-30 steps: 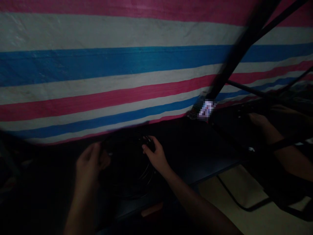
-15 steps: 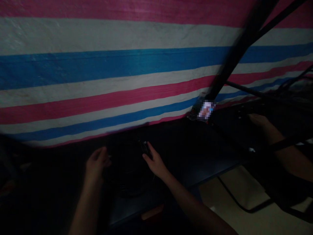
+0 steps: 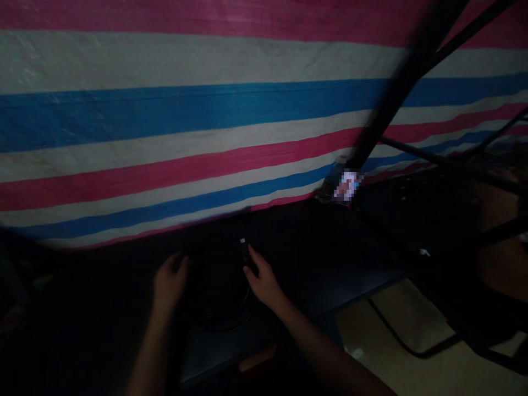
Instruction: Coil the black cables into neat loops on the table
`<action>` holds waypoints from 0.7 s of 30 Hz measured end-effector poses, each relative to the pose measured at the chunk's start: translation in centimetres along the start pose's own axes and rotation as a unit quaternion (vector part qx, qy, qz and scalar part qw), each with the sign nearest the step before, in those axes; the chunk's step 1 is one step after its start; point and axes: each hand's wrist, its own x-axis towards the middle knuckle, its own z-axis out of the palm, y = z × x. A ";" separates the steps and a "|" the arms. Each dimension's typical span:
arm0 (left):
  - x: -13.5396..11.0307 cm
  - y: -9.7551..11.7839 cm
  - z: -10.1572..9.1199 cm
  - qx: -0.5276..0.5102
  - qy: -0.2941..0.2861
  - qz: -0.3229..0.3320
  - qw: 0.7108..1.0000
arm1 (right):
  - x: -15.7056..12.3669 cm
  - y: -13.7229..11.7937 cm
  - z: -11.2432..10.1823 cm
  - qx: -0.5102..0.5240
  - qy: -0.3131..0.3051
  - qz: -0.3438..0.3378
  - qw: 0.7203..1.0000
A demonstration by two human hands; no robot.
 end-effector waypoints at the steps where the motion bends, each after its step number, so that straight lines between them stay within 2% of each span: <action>1: 0.1 0.0 0.1 0.017 -0.003 0.005 1.000 | 0.0 -0.1 0.1 -0.019 -0.004 -0.009 1.000; 6: 0.2 -0.1 0.4 0.070 -0.014 0.028 0.997 | 0.3 -0.4 0.5 -0.085 -0.013 -0.016 0.996; 12: -0.2 -0.2 0.5 0.113 -0.012 0.065 0.991 | 0.5 -0.7 0.9 -0.108 -0.018 -0.022 0.994; 16: -0.3 -0.4 0.3 0.124 -0.008 0.108 0.986 | 0.6 -0.3 1.0 -0.130 -0.028 -0.016 0.991; 21: -0.7 -1.1 0.0 0.128 -0.004 0.130 0.983 | 0.6 0.3 1.0 -0.137 -0.027 -0.020 0.990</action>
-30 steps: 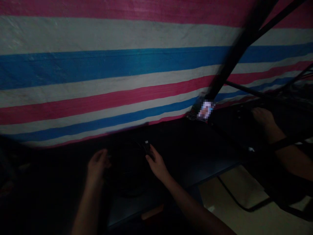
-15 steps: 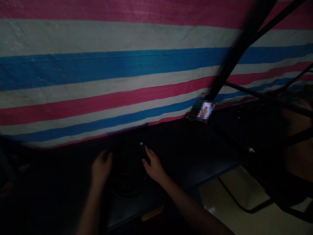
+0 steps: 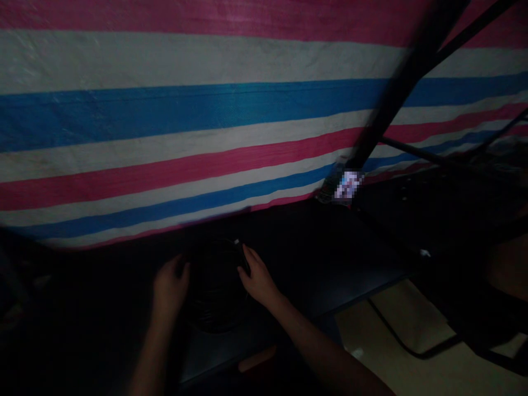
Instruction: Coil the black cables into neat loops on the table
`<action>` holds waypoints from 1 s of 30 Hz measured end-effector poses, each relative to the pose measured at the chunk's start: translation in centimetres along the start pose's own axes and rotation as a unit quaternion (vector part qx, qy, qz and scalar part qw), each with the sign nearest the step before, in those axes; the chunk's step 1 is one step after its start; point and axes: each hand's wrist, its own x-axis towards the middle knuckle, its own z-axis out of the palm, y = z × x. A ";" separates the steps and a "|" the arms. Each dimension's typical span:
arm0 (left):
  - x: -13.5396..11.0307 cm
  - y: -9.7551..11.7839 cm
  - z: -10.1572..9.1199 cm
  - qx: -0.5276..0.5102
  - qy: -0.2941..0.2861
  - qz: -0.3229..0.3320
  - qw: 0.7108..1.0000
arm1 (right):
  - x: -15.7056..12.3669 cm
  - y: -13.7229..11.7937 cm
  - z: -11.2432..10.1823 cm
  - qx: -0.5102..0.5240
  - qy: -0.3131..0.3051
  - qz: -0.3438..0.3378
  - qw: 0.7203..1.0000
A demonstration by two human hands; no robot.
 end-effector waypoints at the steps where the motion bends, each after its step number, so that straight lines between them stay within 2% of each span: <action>1: -0.1 -0.1 0.0 0.000 0.000 0.002 1.000 | 0.0 0.1 0.0 -0.002 0.003 -0.002 1.000; 7: 0.1 0.4 -0.8 -0.006 0.010 -0.006 1.000 | -0.2 0.1 -0.1 -0.012 0.018 0.002 1.000; 13: 0.1 1.7 -1.9 -0.044 0.003 -0.033 0.998 | -0.2 -0.1 -0.4 0.015 0.037 -0.013 0.999; 18: 0.0 2.3 -2.2 -0.054 0.003 -0.047 0.997 | 0.0 -0.2 -0.5 0.030 0.039 0.002 0.999; 25: 0.0 1.4 -1.6 -0.026 -0.008 -0.043 0.999 | 0.0 -0.2 -0.4 0.032 0.055 0.008 0.998; 30: -0.7 0.6 -0.9 -0.020 -0.025 -0.019 0.999 | 0.1 -0.4 -0.4 0.033 0.088 0.014 0.995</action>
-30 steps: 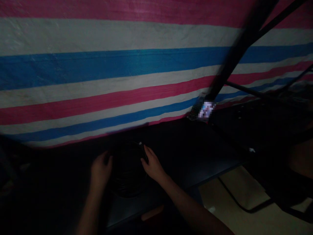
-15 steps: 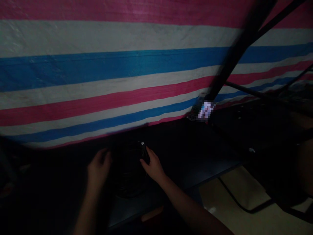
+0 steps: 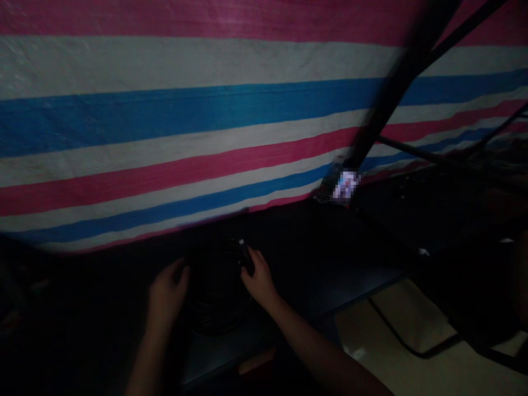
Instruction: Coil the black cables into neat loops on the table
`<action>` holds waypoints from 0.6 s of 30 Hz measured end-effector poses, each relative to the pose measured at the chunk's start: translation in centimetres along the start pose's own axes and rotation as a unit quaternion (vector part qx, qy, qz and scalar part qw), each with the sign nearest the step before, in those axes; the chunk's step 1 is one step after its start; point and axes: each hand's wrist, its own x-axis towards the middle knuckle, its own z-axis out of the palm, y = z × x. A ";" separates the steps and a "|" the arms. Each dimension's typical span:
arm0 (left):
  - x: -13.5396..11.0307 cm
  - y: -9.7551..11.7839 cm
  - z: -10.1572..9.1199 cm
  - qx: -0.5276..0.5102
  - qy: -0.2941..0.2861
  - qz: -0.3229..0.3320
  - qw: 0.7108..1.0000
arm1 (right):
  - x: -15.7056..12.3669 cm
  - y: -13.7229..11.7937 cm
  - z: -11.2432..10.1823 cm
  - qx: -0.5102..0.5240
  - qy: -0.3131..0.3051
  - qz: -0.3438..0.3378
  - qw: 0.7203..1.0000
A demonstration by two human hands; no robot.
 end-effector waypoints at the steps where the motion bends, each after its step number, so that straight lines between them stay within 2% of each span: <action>1: -0.1 -0.2 0.1 0.001 -0.005 0.006 1.000 | 0.0 0.0 0.0 -0.001 0.006 0.002 1.000; 13: -1.0 -0.2 0.7 0.027 0.012 0.068 0.997 | 0.4 -0.1 0.2 -0.023 0.012 0.016 1.000; 18: -1.2 -0.1 0.7 0.027 0.023 0.065 0.997 | 0.9 -1.8 -0.6 -0.021 0.034 -0.040 0.998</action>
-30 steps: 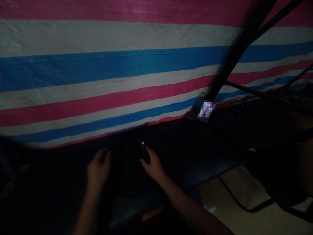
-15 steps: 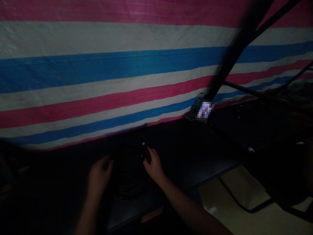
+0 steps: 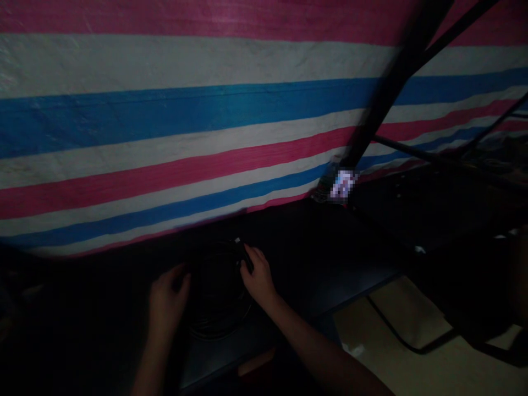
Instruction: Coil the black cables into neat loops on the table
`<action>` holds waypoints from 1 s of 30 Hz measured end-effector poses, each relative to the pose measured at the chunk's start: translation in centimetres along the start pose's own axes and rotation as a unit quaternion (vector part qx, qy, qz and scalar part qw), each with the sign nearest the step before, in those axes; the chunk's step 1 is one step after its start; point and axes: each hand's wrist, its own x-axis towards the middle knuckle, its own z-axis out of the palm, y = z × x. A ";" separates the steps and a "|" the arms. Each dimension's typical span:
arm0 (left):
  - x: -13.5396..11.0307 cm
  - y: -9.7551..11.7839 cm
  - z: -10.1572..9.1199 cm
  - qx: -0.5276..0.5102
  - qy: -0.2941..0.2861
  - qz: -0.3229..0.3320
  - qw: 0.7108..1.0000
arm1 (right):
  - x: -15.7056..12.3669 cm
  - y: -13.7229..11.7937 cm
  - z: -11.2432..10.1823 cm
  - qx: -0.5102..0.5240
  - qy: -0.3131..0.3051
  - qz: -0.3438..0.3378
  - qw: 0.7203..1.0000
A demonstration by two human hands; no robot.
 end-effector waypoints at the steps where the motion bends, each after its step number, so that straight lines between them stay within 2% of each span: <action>1: 0.0 0.2 -0.2 -0.002 0.009 -0.001 1.000 | 0.1 -0.6 -0.2 0.022 -0.004 -0.010 1.000; 4: 0.0 1.8 -1.1 -0.017 0.053 -0.009 0.998 | 0.5 -2.4 -0.7 0.115 -0.038 -0.003 0.993; 7: -0.2 4.4 -2.9 -0.052 0.086 -0.014 0.995 | 0.7 -4.5 -1.2 0.211 -0.071 0.047 0.974; 10: -0.5 7.2 -5.1 -0.073 0.107 0.020 0.991 | 0.9 -6.7 -1.9 0.280 -0.103 0.090 0.950; 12: -0.6 8.6 -6.4 -0.077 0.110 0.056 0.989 | 1.0 -7.9 -2.6 0.311 -0.126 0.111 0.935; 14: -0.6 9.4 -7.4 -0.082 0.087 0.074 0.990 | 0.9 -9.0 -3.3 0.336 -0.149 0.129 0.921; 17: -0.4 9.7 -8.2 -0.086 0.040 0.060 0.994 | 0.7 -10.2 -4.2 0.368 -0.176 0.141 0.902; 20: -0.2 9.1 -8.5 -0.082 0.030 0.033 0.996 | 0.7 -10.8 -4.8 0.388 -0.190 0.148 0.890; 25: 0.1 7.5 -8.4 -0.100 -0.011 -0.028 0.995 | 1.3 -10.7 -5.3 0.428 -0.167 0.197 0.866; 28: 0.0 7.0 -8.2 -0.151 -0.056 -0.073 0.984 | 1.7 -10.4 -5.6 0.448 -0.164 0.234 0.847; 30: -0.3 6.9 -8.0 -0.214 -0.099 -0.111 0.965 | 1.9 -10.4 -6.0 0.454 -0.167 0.250 0.838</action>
